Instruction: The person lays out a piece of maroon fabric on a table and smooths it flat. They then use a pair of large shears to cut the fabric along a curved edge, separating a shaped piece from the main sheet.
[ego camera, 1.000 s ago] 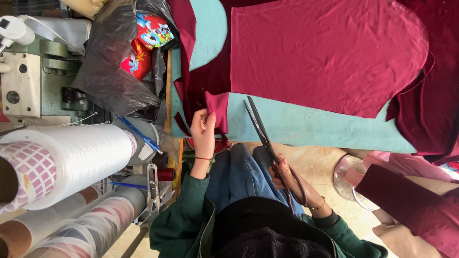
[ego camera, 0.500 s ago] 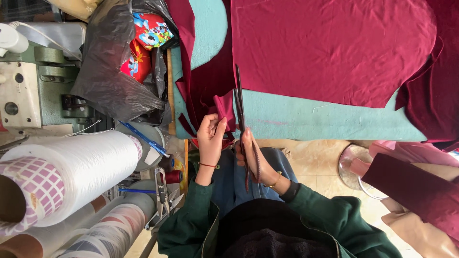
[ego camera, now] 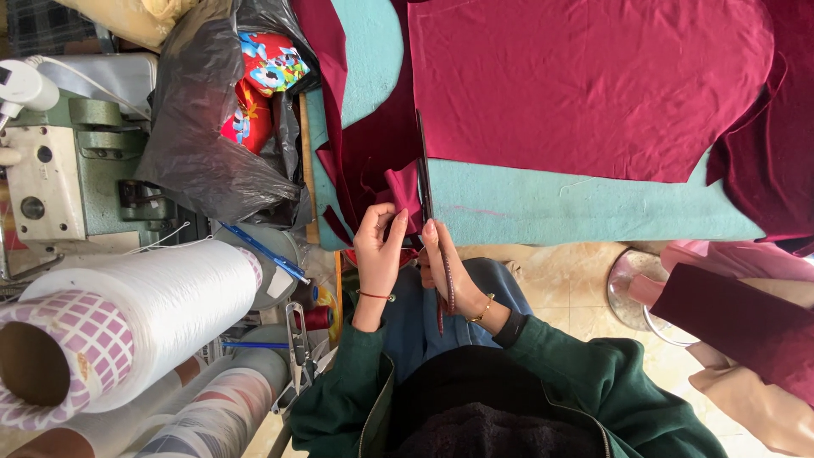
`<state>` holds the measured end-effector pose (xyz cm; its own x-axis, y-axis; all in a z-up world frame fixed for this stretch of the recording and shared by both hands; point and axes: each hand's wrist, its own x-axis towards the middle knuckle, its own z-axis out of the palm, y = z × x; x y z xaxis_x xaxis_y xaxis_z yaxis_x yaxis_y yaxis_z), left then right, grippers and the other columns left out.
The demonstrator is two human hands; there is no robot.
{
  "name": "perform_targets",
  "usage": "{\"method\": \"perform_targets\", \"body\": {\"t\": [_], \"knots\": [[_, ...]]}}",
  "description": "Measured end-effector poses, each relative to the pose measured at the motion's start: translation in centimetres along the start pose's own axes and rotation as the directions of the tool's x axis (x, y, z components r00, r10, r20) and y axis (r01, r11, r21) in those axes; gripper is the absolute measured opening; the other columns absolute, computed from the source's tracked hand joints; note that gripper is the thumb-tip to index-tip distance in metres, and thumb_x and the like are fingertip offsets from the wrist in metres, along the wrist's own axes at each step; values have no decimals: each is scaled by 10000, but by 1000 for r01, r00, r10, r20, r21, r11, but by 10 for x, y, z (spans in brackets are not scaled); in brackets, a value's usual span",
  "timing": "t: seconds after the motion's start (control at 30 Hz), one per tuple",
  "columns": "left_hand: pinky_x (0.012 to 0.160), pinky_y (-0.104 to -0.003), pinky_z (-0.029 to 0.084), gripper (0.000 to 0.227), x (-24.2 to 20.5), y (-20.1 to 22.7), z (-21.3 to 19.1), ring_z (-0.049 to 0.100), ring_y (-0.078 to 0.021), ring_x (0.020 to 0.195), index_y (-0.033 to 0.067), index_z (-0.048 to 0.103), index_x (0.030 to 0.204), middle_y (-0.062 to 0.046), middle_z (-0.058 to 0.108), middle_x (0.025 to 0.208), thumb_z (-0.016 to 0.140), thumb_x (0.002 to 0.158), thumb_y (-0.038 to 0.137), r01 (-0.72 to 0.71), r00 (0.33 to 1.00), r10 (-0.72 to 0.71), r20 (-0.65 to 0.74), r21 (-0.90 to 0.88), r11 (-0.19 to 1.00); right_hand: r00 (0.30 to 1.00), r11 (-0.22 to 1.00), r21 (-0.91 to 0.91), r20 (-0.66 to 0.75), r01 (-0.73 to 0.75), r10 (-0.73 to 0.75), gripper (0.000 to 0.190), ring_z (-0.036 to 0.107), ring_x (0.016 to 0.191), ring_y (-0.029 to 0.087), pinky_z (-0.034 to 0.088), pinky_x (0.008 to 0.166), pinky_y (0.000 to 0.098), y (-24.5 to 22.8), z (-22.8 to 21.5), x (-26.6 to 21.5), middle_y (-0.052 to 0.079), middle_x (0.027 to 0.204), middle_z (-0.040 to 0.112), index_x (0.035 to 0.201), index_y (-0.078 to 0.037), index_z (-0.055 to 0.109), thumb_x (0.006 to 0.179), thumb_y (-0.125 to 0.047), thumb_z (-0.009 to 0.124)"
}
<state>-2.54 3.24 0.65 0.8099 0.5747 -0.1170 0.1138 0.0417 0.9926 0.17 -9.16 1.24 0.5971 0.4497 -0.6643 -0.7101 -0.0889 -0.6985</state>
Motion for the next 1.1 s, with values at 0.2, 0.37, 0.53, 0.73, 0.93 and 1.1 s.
{"method": "perform_targets", "body": {"t": [0.2,0.37,0.53,0.73,0.93,1.1], "knots": [[979,-349,554,129,0,-8,-12,713,-154,1041,41,690,1056,-119,778,1000,710,1011,160,8,1000,-7,-29,27,1000,998,999,-1,-41,-40,40,646,370,574,62,360,474,195,-21,4,-6,-26,771,334,1405,-97,434,1040,-630,413],[977,-377,548,115,-4,-4,-14,715,-161,1027,48,687,990,-112,774,941,746,975,146,49,994,-39,-105,93,994,999,999,5,-14,-43,43,790,410,613,81,372,509,210,-62,15,-5,18,812,407,1391,-69,443,978,-739,363],[968,-379,548,90,-6,-2,-15,712,-157,1025,48,685,972,-115,780,951,737,969,121,73,990,-58,-128,117,991,998,998,-25,-26,-58,57,827,380,609,82,342,485,205,-81,20,8,16,828,369,1350,-61,426,956,-781,323],[972,-376,541,73,-7,-2,-14,709,-151,1039,49,688,965,-117,786,961,740,960,99,62,988,-46,-150,107,992,998,996,-68,-51,-52,48,806,342,553,51,330,461,189,-79,16,20,-31,764,315,1229,-59,471,936,-802,358],[984,-374,533,70,-10,-16,-15,691,-138,1047,47,683,956,-109,790,974,731,967,97,66,983,-53,-177,73,995,997,997,-50,-55,-54,51,751,350,538,59,343,448,206,-80,12,42,-19,758,324,1213,-87,486,952,-782,373],[993,-365,529,78,-12,-17,-15,691,-127,1050,39,688,959,-114,793,973,735,965,100,66,979,-52,-199,63,996,996,997,-27,-54,-66,65,771,301,536,62,293,426,194,-112,20,52,-9,778,308,1241,-81,445,944,-781,320]]}}
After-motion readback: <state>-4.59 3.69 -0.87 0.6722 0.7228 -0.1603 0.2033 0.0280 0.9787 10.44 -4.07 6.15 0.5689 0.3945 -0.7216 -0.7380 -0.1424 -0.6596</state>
